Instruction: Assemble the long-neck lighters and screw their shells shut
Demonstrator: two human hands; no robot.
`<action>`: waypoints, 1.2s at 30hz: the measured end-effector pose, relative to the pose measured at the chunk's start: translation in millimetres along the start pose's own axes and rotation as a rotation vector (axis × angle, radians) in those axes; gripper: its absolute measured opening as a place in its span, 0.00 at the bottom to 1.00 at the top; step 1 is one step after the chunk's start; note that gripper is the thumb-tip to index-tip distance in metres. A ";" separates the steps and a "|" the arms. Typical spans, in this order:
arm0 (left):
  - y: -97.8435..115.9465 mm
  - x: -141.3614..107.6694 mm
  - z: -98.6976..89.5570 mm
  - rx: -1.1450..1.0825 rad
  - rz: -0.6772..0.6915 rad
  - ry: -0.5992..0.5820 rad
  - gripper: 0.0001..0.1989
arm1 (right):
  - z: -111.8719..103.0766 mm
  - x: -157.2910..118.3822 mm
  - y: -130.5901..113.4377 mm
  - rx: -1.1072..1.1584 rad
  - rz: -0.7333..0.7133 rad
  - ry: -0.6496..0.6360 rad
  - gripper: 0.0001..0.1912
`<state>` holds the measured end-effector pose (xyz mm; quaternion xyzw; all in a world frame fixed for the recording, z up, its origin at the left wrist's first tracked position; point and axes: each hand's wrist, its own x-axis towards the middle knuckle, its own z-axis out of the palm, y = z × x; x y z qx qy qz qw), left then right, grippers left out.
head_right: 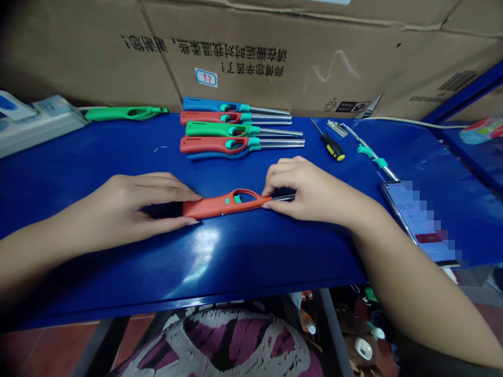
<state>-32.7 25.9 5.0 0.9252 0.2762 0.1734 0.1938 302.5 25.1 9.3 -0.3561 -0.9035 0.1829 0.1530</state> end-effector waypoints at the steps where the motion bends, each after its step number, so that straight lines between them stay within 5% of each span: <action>1: 0.0 -0.2 -0.2 0.004 0.002 0.005 0.14 | -0.5 0.1 -0.6 0.001 0.000 0.005 0.04; 36: 6.3 -1.6 5.5 0.056 -0.010 0.032 0.13 | 2.1 -1.2 -2.5 -0.048 -0.040 -0.030 0.04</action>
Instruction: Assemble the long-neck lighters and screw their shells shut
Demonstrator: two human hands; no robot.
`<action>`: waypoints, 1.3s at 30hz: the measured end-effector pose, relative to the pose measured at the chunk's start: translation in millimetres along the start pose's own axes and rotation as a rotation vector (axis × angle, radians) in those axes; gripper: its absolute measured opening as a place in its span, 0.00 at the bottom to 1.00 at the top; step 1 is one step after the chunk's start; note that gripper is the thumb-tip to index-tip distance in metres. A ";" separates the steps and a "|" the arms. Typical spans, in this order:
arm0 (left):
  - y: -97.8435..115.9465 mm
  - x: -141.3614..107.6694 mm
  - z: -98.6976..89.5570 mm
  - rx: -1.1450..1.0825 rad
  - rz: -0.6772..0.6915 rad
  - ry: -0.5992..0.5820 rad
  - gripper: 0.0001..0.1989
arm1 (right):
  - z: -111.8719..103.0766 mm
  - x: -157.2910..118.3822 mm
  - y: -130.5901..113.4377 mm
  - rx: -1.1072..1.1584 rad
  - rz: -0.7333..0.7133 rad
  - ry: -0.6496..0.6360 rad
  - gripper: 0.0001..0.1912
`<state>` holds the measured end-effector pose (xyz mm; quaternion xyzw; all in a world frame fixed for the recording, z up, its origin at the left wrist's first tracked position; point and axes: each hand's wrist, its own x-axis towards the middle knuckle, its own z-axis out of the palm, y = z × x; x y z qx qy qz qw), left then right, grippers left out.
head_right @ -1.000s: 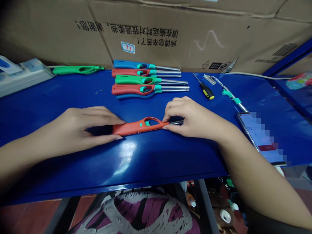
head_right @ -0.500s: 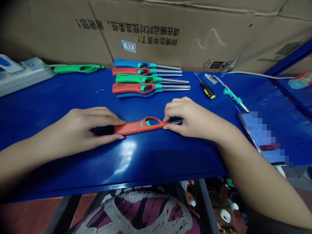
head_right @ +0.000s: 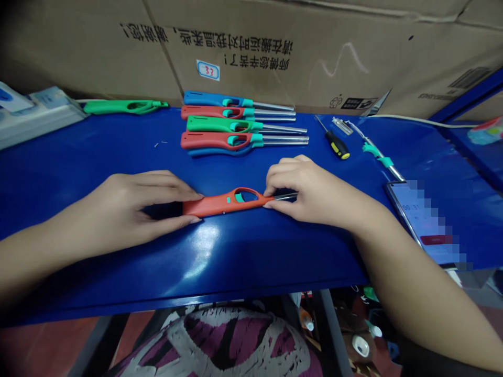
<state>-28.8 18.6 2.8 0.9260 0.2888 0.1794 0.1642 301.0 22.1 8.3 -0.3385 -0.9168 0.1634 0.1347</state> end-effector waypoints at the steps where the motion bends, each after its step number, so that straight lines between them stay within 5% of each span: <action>1: -0.1 -0.2 0.6 0.003 -0.003 0.002 0.13 | 0.1 0.2 0.0 0.002 -0.001 -0.002 0.04; 27: 5.7 -1.3 4.2 0.020 -0.028 0.024 0.12 | 1.1 -0.5 -3.1 -0.128 -0.015 0.007 0.04; 39: 7.7 -2.1 16.9 0.370 0.121 0.055 0.13 | 10.4 5.6 -7.7 -0.319 -0.037 -0.047 0.10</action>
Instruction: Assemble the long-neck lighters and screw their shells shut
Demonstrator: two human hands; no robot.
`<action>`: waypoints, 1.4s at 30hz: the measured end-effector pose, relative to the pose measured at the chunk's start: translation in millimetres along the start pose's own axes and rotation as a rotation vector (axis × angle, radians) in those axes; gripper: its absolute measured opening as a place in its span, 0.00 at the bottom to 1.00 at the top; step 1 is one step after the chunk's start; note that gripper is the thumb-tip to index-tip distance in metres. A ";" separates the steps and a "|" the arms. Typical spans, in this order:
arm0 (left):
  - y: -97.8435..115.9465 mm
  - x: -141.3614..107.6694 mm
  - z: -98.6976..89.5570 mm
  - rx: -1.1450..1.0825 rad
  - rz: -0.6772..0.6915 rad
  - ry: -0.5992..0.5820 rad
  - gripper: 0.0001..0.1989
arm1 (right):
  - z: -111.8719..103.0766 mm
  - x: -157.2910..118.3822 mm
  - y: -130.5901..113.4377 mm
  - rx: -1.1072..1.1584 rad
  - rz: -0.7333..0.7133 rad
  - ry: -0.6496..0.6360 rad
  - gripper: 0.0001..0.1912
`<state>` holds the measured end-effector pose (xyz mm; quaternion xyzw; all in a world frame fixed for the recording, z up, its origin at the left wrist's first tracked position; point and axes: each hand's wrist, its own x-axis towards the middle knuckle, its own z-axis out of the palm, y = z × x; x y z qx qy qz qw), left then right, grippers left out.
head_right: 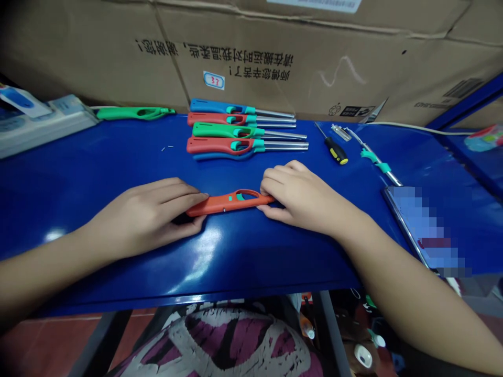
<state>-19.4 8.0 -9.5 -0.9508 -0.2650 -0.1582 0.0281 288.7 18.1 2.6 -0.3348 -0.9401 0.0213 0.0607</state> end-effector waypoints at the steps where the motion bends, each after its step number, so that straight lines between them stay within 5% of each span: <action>1: -1.9 -0.2 1.4 -0.026 -0.005 0.020 0.13 | -0.2 0.2 0.7 0.000 -0.002 0.005 0.11; 18: -7.6 -0.4 5.2 -0.242 -0.053 0.064 0.13 | -3.4 -1.2 -1.3 0.007 -0.118 0.073 0.14; 27: -5.3 2.5 7.8 -0.252 -0.082 0.071 0.12 | 5.4 5.8 -6.5 0.086 -0.050 0.123 0.15; 32: 5.4 8.2 5.9 -0.366 -0.220 0.016 0.15 | 12.1 13.1 -14.7 0.169 0.017 0.209 0.15; 36: 12.9 10.2 6.8 -0.438 -0.243 -0.051 0.19 | -1.5 26.2 -27.8 0.212 0.069 0.069 0.14; 42: 5.3 3.6 7.0 -0.212 -0.230 -0.028 0.18 | -18.4 39.4 -31.1 0.345 0.293 -0.177 0.24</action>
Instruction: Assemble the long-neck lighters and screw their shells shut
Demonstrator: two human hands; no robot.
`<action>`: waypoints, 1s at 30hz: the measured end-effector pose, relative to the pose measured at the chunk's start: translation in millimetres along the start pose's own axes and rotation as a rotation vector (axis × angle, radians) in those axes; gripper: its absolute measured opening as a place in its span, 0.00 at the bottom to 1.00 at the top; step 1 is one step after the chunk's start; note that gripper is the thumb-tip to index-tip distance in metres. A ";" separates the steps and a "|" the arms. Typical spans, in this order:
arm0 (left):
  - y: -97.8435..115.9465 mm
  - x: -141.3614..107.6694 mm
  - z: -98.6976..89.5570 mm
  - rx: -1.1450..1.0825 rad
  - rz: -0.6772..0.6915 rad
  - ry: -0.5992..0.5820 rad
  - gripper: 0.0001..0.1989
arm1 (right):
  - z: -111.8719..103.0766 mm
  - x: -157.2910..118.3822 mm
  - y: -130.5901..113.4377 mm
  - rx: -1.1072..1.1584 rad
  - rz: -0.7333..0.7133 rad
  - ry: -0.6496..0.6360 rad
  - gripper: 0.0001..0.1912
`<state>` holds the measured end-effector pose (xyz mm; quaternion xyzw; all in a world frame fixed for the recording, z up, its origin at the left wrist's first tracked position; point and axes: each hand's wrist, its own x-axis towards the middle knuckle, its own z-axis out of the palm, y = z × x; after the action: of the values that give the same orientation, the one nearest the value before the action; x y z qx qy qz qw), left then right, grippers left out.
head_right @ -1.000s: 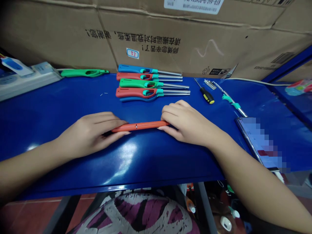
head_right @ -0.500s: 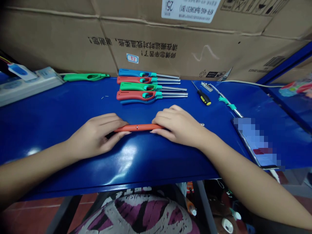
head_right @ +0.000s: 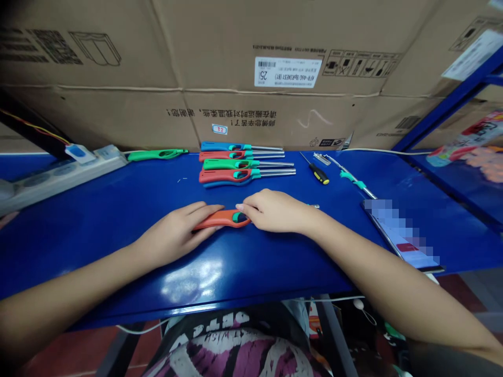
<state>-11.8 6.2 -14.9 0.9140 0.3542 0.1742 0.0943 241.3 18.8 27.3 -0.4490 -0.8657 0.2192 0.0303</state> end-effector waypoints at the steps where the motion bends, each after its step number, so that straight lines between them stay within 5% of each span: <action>1: -1.4 -0.2 -0.6 0.028 0.015 -0.017 0.18 | 1.1 0.0 1.7 0.030 -0.011 0.001 0.25; 9: 8.4 0.9 -4.5 0.019 0.032 -0.213 0.19 | 26.4 -8.0 8.3 -0.103 -0.383 0.143 0.18; 21: -9.6 3.5 -12.3 0.079 0.069 -0.187 0.21 | 6.0 -15.2 16.9 -0.217 -0.243 0.112 0.14; 30: -4.8 -2.7 -9.0 0.138 0.010 -0.186 0.19 | 22.0 -12.0 21.1 -0.433 -0.362 0.316 0.17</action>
<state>-20.0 8.3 -8.7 0.9323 0.3504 0.0643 0.0628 259.0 12.2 0.6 -0.3124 -0.9425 -0.0515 0.1068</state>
